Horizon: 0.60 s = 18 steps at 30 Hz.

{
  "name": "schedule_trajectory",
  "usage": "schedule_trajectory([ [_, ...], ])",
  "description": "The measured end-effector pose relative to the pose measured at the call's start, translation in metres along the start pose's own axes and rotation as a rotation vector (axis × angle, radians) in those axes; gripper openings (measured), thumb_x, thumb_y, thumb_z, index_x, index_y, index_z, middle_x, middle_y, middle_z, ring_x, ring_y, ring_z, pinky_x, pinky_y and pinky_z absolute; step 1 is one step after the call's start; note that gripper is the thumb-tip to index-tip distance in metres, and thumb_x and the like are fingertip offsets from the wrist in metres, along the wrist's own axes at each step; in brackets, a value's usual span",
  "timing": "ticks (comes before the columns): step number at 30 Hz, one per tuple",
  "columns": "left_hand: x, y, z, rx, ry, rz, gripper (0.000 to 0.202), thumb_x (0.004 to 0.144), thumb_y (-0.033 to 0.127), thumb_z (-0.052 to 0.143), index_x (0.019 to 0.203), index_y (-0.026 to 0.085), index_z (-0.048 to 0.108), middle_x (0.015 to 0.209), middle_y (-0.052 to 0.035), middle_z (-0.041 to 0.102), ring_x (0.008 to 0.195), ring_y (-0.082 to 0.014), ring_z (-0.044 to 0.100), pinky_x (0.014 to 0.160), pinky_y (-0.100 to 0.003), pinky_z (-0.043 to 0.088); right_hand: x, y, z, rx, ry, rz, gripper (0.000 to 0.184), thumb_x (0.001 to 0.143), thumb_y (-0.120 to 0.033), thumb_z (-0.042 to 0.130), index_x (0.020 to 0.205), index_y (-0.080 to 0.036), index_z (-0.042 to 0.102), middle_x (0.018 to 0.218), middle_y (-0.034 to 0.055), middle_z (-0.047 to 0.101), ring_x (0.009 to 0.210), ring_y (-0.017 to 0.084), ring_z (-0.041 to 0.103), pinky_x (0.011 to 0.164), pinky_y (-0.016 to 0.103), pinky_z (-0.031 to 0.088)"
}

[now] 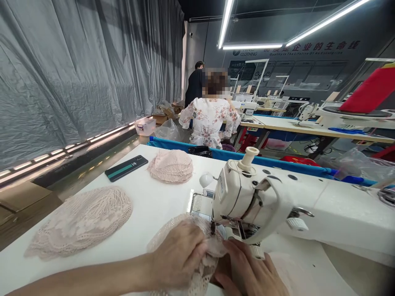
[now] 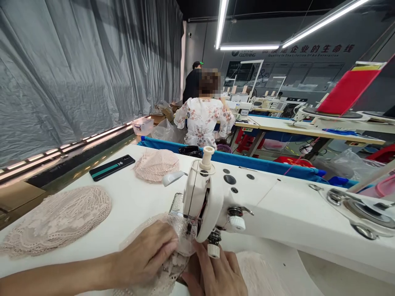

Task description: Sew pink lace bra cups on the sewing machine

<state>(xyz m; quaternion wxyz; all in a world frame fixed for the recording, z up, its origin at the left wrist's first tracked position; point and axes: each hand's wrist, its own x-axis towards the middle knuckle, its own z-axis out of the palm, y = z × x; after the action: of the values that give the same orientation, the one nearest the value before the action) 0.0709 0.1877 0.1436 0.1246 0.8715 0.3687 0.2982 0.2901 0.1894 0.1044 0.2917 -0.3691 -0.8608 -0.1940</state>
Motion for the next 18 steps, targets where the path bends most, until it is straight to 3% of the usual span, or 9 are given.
schedule_trajectory([
  [3, -0.003, 0.002, 0.008, 0.159, 0.007, 0.099, 0.022, 0.086, 0.040, 0.053, 0.087, 0.018, 0.047, 0.086, -0.0031, 0.058, 0.079, -0.0197, 0.052, 0.073, -0.035, 0.043, 0.003, 0.001, 0.000, 0.032, -0.090, -0.043, 0.028, 0.092, -0.028, 0.045, 0.116, -0.015, 0.053, 0.100, 0.0091, 0.071, 0.073, 0.018, 0.068, 0.064, 0.031, 0.048],
  [5, -0.004, 0.001, 0.014, 0.257, -0.020, 0.111, 0.017, 0.077, 0.028, 0.059, 0.083, 0.018, 0.047, 0.087, -0.0038, 0.059, 0.081, -0.0216, 0.053, 0.074, -0.036, 0.043, 0.007, 0.000, -0.002, 0.076, -0.157, -0.017, 0.027, 0.091, -0.019, 0.043, 0.116, -0.015, 0.051, 0.102, 0.0082, 0.070, 0.075, 0.017, 0.068, 0.064, 0.030, 0.048],
  [7, -0.003, -0.001, 0.017, 0.243, -0.063, 0.001, 0.013, 0.073, 0.012, 0.054, 0.079, 0.018, 0.045, 0.085, -0.0037, 0.059, 0.081, -0.0206, 0.053, 0.074, -0.035, 0.044, 0.012, -0.003, -0.006, 0.118, -0.180, 0.004, 0.029, 0.089, -0.019, 0.047, 0.117, -0.016, 0.049, 0.104, 0.0079, 0.069, 0.079, 0.017, 0.068, 0.064, 0.030, 0.049],
  [10, 0.002, -0.006, 0.013, 0.143, -0.094, -0.149, 0.012, 0.073, 0.008, 0.048, 0.073, 0.019, 0.041, 0.075, 0.0005, 0.057, 0.073, -0.0155, 0.055, 0.066, -0.026, 0.045, 0.016, -0.010, -0.006, 0.115, -0.125, 0.005, 0.038, 0.082, -0.023, 0.055, 0.119, -0.016, 0.048, 0.110, 0.0107, 0.066, 0.081, 0.019, 0.068, 0.064, 0.031, 0.051],
  [14, 0.007, -0.007, 0.005, 0.107, -0.106, -0.206, 0.021, 0.078, 0.010, 0.044, 0.064, 0.019, 0.033, 0.058, 0.0060, 0.045, 0.055, -0.0099, 0.049, 0.048, -0.019, 0.034, 0.018, -0.020, 0.005, 0.096, -0.061, 0.105, 0.024, 0.087, -0.022, 0.048, 0.110, -0.017, 0.050, 0.109, 0.0104, 0.065, 0.066, 0.016, 0.065, 0.055, 0.028, 0.050],
  [18, 0.006, -0.002, 0.001, 0.100, -0.115, -0.203, 0.022, 0.079, 0.010, 0.049, 0.064, 0.019, 0.035, 0.062, 0.0054, 0.046, 0.061, -0.0109, 0.049, 0.054, -0.020, 0.036, 0.016, -0.019, 0.010, 0.108, -0.060, 0.101, 0.022, 0.090, -0.012, 0.035, 0.102, -0.020, 0.051, 0.098, 0.0063, 0.067, 0.063, 0.015, 0.064, 0.055, 0.026, 0.048],
])
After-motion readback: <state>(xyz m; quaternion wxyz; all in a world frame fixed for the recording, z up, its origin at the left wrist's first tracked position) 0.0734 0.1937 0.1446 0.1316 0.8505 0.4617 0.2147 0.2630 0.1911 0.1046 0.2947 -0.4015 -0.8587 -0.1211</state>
